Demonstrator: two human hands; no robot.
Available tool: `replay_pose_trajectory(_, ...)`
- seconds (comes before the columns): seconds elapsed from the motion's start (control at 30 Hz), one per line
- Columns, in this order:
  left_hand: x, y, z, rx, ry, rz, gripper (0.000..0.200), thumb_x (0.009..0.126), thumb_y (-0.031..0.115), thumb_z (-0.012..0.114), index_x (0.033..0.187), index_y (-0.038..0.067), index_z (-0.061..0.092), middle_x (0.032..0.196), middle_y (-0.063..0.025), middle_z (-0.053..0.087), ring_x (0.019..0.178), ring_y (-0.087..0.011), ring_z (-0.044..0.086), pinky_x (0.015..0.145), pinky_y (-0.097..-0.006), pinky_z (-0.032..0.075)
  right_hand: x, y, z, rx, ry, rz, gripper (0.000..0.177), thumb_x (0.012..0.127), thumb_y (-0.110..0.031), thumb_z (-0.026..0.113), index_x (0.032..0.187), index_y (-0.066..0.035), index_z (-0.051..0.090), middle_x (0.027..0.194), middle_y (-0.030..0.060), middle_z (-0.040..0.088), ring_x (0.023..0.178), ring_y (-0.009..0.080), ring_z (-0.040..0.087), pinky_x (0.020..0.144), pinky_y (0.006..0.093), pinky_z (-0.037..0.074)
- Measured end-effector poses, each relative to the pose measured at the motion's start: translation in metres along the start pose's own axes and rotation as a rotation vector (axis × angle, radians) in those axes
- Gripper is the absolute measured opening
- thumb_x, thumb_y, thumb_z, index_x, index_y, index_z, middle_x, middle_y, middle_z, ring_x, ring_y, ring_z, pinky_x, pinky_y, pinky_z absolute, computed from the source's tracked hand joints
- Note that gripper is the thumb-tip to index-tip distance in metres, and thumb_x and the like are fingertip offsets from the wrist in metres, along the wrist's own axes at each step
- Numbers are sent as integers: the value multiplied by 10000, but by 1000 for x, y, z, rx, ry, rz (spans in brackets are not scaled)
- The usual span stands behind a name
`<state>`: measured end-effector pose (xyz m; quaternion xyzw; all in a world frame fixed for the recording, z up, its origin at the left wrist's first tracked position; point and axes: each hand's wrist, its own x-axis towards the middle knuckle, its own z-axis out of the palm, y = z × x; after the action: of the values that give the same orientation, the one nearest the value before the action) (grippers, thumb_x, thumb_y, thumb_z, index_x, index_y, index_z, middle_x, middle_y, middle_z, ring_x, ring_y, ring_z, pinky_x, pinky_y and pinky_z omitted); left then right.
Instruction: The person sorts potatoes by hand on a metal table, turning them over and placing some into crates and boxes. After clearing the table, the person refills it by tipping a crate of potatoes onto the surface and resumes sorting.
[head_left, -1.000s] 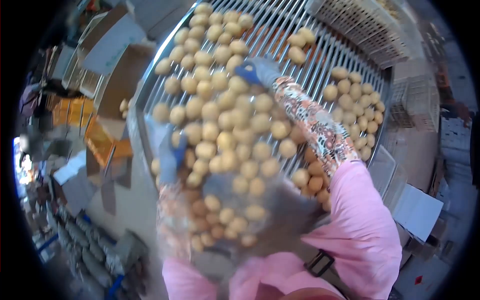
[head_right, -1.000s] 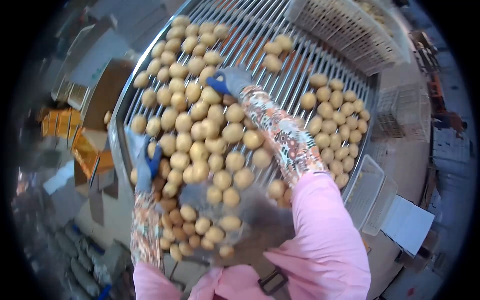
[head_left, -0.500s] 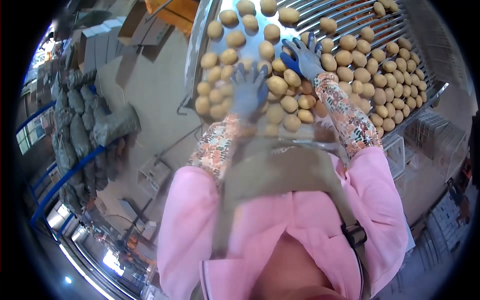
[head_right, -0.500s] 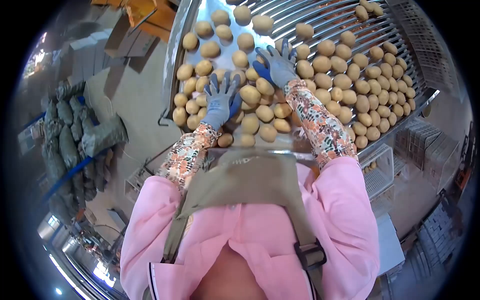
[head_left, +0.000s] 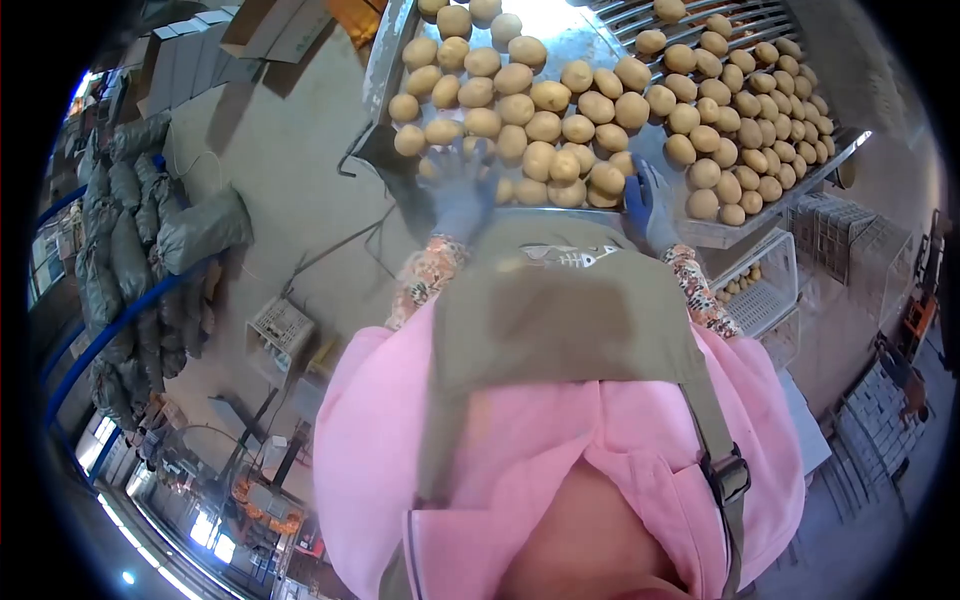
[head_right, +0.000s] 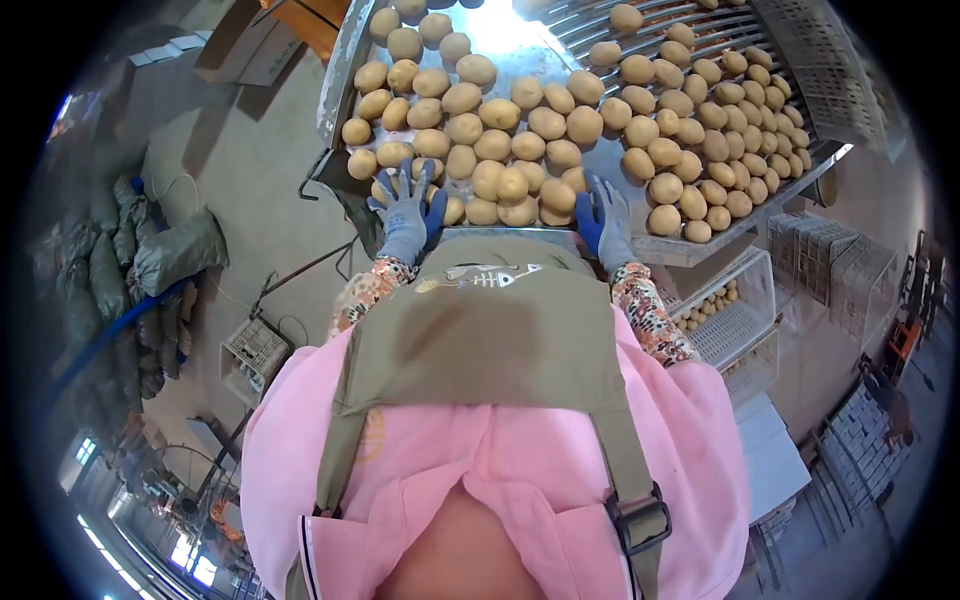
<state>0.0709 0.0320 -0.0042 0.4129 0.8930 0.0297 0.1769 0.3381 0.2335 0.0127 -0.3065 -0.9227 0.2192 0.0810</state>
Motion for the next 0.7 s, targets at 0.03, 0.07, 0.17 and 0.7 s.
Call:
replay_pose_trajectory(0.03, 0, 0, 0, 1, 6, 5, 588, 899, 518, 467, 1448, 374, 312, 1574, -70, 125, 1412, -475, 38, 1013, -760, 26, 1, -24, -18, 159, 3, 190, 512, 919, -271, 484, 1353, -9, 415, 1235, 244, 537, 1152, 405, 495, 992, 458, 376)
replay_pose_trajectory(0.07, 1, -2, 0, 3, 12, 11, 588, 898, 520, 465, 1447, 374, 313, 1573, -72, 125, 1411, -479, 34, 1011, -762, 34, 0, -37, -26, 320, 7, 381, 545, 905, -215, 500, 1364, 45, 360, 1243, 268, 510, 1146, 407, 494, 979, 465, 384)
replay_pose_trajectory(0.17, 2, -3, 2, -11, 13, 17, 589, 897, 514, 464, 1448, 370, 312, 1571, -77, 129, 1410, -483, 22, 1008, -765, 44, -8, -10, 1, 89, 64, 423, 598, 879, -307, 534, 1364, 12, 394, 1236, 252, 539, 1134, 396, 517, 973, 462, 393)
replay_pose_trajectory(0.7, -1, 5, -11, 50, 10, 46, 533, 924, 485, 437, 1378, 205, 439, 1472, -191, 323, 1365, -454, 228, 1061, -646, 167, -7, -10, 3, -48, 65, 459, 445, 907, -271, 543, 1249, 5, 480, 1203, 196, 549, 1121, 334, 516, 1007, 396, 388)
